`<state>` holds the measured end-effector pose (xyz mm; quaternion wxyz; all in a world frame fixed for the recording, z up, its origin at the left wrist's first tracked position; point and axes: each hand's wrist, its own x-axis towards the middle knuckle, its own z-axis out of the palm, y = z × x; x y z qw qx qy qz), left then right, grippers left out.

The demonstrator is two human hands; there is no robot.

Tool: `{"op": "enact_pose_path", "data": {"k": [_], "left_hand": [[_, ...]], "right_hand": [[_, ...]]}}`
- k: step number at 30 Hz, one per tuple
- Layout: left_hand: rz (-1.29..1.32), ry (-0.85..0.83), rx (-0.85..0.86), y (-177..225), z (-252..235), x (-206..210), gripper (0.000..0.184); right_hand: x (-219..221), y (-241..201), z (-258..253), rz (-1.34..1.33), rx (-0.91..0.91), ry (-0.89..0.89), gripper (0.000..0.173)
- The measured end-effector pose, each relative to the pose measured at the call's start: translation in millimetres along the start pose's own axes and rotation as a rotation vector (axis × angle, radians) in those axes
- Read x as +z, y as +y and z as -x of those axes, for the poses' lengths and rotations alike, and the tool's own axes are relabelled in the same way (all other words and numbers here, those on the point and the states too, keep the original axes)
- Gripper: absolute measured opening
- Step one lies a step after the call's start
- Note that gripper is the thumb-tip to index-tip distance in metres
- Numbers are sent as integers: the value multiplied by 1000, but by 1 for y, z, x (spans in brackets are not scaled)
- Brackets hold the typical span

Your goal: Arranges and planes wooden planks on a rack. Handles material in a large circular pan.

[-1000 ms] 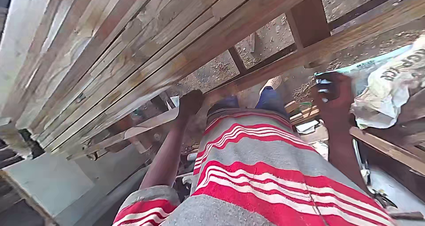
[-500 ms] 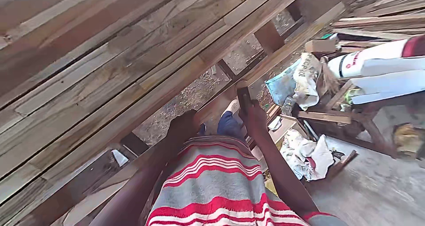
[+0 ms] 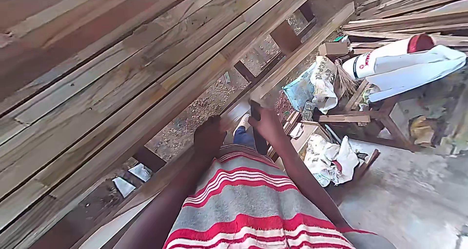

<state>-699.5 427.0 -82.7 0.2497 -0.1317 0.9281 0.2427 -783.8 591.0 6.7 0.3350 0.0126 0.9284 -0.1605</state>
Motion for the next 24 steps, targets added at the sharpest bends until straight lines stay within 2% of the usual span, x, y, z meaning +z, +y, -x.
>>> {"op": "enact_pose_path", "data": {"k": [2,5,7,10,13,15,18,20,22,24], "left_hand": [[-38,-74,-10,-4,-7,-5,53],[6,-169,6,-13,-26,-12,64],[229,-267,42,-24,-34,-16,59],[701,-541,30,-46,-48,-20,30],[939,-739,-20,-47,-46,-31,22],[886,-736,38,-52,-50,-28,26],[680,-593,82,-56,-54,-25,45],[544,-532,90,-55,-50,-29,50],[477,-524,51,-52,-39,-32,59],[464,-497,-14,-49,-32,-30,58]], "right_hand": [[-2,5,8,15,-41,-72,36],[-11,27,12,-126,-58,-89,40],[-13,51,15,-284,-74,-45,43],[-10,82,9,-515,-103,-22,47],[-5,95,-8,-535,-188,47,53],[-1,94,-19,-463,-250,170,57],[12,90,-40,-343,-315,293,62],[22,84,-48,-274,-343,358,66],[35,77,-55,-189,-326,420,67],[49,77,-64,-134,-294,467,68]]}}
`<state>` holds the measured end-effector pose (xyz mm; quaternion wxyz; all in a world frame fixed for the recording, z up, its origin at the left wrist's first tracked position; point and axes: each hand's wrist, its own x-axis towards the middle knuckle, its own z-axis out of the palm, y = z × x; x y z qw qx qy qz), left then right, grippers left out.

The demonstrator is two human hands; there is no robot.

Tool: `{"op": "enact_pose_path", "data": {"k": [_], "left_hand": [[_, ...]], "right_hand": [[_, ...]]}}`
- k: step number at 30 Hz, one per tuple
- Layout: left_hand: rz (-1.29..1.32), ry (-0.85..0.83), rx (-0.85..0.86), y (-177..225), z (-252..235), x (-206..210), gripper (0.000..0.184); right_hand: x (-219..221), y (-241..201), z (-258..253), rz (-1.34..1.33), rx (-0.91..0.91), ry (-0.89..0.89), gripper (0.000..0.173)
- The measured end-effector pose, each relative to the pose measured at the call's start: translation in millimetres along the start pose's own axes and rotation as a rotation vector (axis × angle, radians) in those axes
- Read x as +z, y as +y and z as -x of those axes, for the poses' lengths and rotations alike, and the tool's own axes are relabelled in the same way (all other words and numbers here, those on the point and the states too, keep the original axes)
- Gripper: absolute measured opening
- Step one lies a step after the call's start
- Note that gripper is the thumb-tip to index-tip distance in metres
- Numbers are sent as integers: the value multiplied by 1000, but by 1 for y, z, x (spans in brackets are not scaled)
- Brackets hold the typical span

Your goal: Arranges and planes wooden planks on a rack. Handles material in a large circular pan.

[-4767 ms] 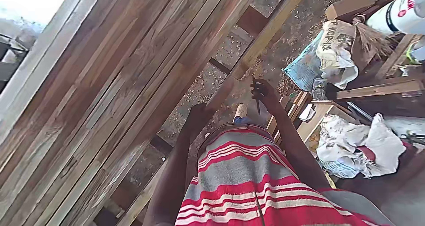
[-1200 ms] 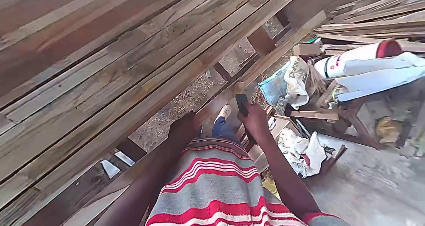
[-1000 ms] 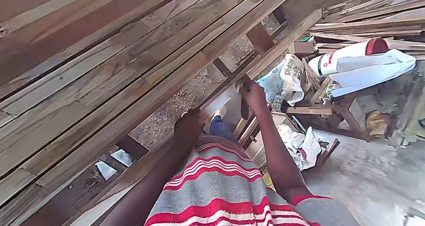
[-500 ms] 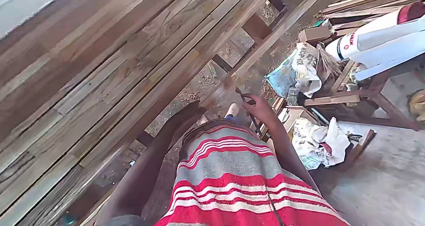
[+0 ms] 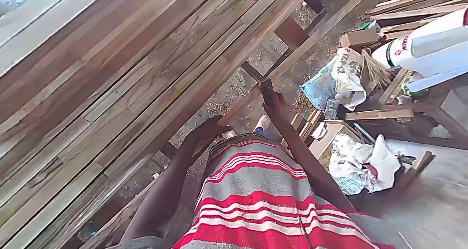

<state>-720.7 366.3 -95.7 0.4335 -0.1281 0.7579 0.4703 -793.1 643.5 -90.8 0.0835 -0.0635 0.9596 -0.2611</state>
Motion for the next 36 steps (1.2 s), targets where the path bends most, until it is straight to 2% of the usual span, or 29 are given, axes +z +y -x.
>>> {"op": "enact_pose_path", "data": {"k": [3,8,14,17,20,23,30,36], "left_hand": [[19,59,-32,4,4,4,50],[-103,169,-21,-3,0,14,44],[-420,303,-66,14,15,32,51],[-470,339,-98,23,22,41,48],[-467,380,-90,22,24,48,46],[-457,393,-75,18,22,49,50],[-470,349,-87,18,20,43,49],[-440,328,-60,13,17,35,48]], "right_hand": [[8,5,9,72,-18,32,67],[-42,-19,28,207,196,-253,64],[-67,-36,9,-36,271,-113,53],[-63,-45,-1,-98,302,-114,53],[-51,-46,13,-163,305,-121,53],[-46,-48,35,-211,288,-127,52],[-34,-58,47,-156,290,-180,51],[-52,-66,47,-22,233,-317,50]]}}
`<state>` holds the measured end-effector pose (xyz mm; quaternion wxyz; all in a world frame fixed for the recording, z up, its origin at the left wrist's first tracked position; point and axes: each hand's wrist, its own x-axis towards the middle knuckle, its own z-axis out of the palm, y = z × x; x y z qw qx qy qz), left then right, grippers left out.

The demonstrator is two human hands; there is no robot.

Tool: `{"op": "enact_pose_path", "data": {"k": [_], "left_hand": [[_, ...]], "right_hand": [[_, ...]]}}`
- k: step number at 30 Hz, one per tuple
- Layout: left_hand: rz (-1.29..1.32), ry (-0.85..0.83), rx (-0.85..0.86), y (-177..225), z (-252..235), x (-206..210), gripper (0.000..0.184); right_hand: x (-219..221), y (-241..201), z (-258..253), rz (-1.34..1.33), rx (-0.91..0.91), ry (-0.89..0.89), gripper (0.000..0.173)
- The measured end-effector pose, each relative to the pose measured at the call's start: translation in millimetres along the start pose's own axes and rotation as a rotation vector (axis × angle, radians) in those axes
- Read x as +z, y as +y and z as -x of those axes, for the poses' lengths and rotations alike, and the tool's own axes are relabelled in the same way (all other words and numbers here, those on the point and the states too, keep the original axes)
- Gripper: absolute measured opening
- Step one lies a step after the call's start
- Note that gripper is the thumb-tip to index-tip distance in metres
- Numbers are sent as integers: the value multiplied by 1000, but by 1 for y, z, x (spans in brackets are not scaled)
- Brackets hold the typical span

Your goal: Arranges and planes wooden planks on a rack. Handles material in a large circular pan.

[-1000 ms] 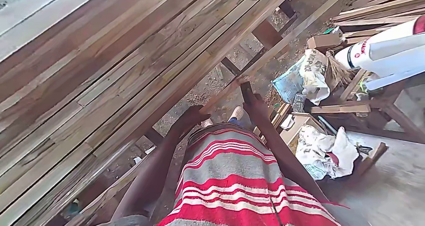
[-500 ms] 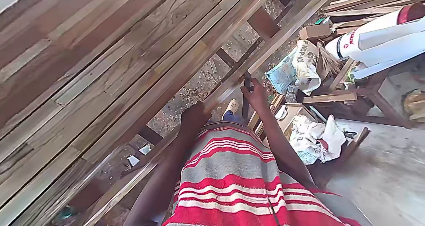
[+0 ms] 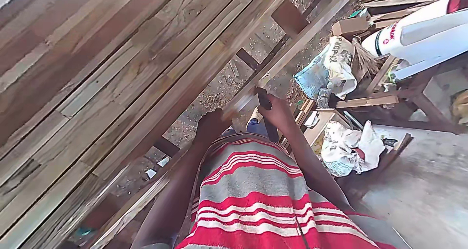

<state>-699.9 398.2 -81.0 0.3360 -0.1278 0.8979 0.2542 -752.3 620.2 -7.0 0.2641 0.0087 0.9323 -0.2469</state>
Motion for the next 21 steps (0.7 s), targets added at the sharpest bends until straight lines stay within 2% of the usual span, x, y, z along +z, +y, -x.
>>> {"op": "enact_pose_path", "data": {"k": [2,5,8,12,15,17,21], "left_hand": [[61,-40,15,-7,-9,-2,48],[268,-151,-2,-15,-19,-8,45],[462,-250,-3,-19,-23,-13,42],[455,-287,5,-19,-27,-15,42],[475,-276,-28,-14,-22,-17,45],[500,-237,-33,-12,-19,-16,43],[449,-195,-5,-18,-23,-9,43]], "right_hand": [[-11,5,-1,15,-34,-21,49],[-28,16,-11,-66,-69,14,56],[-28,43,-50,-146,-202,109,67],[-14,58,-104,-46,-309,260,70],[6,75,-111,-57,-404,322,66],[10,83,-101,-10,-380,321,64],[-10,86,-74,168,-184,162,65]]}}
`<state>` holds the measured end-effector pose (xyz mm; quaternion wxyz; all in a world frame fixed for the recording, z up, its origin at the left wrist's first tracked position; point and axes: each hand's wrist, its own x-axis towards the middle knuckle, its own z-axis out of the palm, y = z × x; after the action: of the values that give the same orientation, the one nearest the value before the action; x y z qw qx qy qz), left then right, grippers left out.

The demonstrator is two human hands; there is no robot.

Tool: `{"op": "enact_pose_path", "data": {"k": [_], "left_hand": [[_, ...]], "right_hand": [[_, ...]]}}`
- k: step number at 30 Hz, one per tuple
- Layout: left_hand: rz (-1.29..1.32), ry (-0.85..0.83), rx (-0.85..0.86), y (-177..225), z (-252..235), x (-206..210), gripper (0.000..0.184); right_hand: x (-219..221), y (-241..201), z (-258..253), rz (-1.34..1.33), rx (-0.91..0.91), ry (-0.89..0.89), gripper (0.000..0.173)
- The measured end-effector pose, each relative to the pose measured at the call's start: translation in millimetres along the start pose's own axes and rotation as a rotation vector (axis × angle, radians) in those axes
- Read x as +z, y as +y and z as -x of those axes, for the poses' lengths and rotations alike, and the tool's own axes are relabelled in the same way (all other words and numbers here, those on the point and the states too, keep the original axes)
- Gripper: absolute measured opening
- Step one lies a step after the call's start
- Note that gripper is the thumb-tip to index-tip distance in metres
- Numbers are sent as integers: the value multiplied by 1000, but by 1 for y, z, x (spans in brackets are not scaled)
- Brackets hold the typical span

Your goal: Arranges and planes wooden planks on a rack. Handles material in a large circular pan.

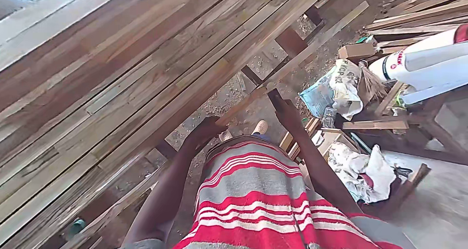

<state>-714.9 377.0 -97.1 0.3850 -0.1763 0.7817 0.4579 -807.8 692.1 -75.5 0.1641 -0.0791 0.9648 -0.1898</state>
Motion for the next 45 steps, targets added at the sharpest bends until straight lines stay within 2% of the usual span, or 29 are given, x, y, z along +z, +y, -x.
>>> {"op": "enact_pose_path", "data": {"k": [3,6,11,19,28,32,38,42,45], "left_hand": [[-86,33,20,-2,0,2,42],[-259,93,19,-3,0,6,49],[-429,196,3,9,16,19,50],[-435,223,24,12,24,25,48],[-442,243,10,12,24,25,47],[-433,225,6,13,24,24,47],[-423,186,38,8,18,17,49],[-292,111,57,-8,-2,10,48],[-77,30,15,-13,-9,4,46]], "right_hand": [[-24,-8,15,-73,118,-44,64],[-39,-26,11,-212,165,40,60],[-40,-54,-7,-258,212,45,52],[-23,-82,16,-263,288,-25,56],[15,-99,34,-375,300,41,63],[30,-104,50,-345,279,35,63],[12,-114,65,-194,251,-139,54],[-3,-92,70,-416,241,-168,48],[-12,-71,64,-803,176,-258,32]]}}
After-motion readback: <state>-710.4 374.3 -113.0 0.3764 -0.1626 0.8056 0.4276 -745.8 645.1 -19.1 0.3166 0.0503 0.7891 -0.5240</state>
